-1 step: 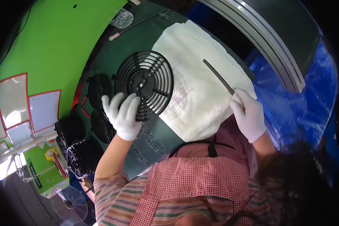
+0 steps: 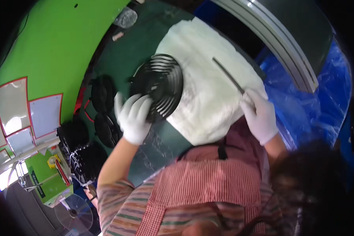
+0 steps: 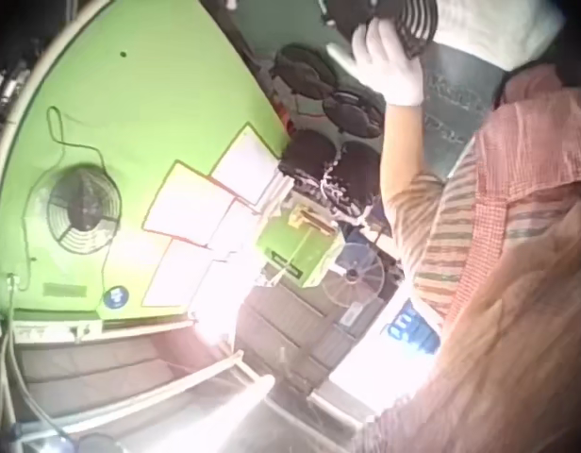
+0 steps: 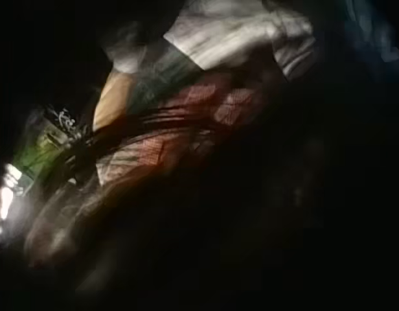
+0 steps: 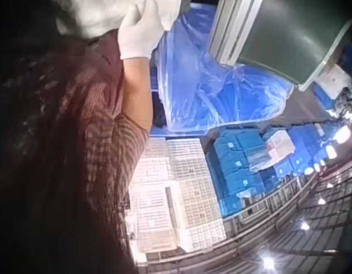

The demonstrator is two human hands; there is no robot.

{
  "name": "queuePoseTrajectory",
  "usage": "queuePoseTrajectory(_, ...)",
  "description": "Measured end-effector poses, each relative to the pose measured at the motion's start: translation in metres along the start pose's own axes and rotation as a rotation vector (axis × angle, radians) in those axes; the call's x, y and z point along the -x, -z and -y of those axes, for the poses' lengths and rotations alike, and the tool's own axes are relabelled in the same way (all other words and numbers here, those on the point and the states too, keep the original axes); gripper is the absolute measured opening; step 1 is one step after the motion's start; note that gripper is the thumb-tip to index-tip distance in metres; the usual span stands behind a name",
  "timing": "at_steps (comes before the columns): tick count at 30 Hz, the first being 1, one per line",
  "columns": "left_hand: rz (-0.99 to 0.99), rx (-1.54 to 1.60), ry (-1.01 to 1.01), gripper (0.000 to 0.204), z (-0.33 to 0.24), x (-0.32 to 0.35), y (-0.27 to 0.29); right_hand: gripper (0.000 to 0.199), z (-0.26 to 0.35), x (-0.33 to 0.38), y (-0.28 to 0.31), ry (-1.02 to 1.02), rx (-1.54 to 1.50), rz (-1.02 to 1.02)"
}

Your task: Inspecting and assembling black plastic fan grilles at a manufacturing workstation.

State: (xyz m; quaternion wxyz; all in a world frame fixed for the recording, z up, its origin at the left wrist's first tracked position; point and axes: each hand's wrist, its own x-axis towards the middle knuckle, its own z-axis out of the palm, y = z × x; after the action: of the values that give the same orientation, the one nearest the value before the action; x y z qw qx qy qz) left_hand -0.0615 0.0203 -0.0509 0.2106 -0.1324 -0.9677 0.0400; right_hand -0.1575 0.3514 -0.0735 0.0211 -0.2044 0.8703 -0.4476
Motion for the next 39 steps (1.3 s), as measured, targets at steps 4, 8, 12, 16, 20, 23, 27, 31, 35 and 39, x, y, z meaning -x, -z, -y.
queuePoseTrajectory(4, -0.158, 0.455, 0.478, 0.017, 0.003, -0.044, 0.014, 0.027, -0.013, -0.002, 0.000, -0.105, -0.069, 0.008)
queuePoseTrajectory(8, -0.029, 1.729, 1.181, 0.028, 0.036, -0.020, 0.038, 0.028, -0.006, 0.008, 0.004, -0.072, -0.043, -0.051)
queuePoseTrajectory(12, 0.061, 1.924, 1.296, 0.035, 0.010, -0.014, -0.009, 0.027, -0.010, 0.002, -0.006, -0.249, -0.178, 0.015)
queuePoseTrajectory(16, 0.140, 1.902, 1.488, 0.035, 0.020, 0.033, -0.031, 0.025, 0.001, 0.016, 0.006, -0.109, -0.103, 0.003)
queuePoseTrajectory(20, -0.079, 1.828, 1.302, 0.034, -0.005, -0.023, -0.008, 0.024, -0.003, -0.004, -0.003, -0.265, -0.139, 0.098)
queuePoseTrajectory(23, -0.144, 1.763, 1.136, 0.035, -0.033, -0.026, 0.032, 0.024, 0.019, 0.001, -0.002, -0.577, -0.531, 0.171)
queuePoseTrajectory(27, 0.154, 0.849, 0.500, 0.027, -0.050, -0.013, 0.039, 0.044, 0.023, -0.018, -0.012, -0.571, -1.189, 0.270)
queuePoseTrajectory(31, -0.149, 0.160, -0.265, 0.016, -0.061, -0.020, 0.045, 0.037, 0.028, -0.034, -0.013, -0.717, -1.662, 0.434)
queuePoseTrajectory(35, -0.033, 0.109, -0.239, 0.020, -0.058, -0.019, 0.054, 0.031, 0.050, -0.037, 0.003, -0.585, -1.348, 0.550)
queuePoseTrajectory(39, 0.059, 0.177, -0.140, 0.029, -0.059, -0.011, 0.057, 0.035, 0.054, -0.030, 0.005, -0.530, -1.273, 0.515)
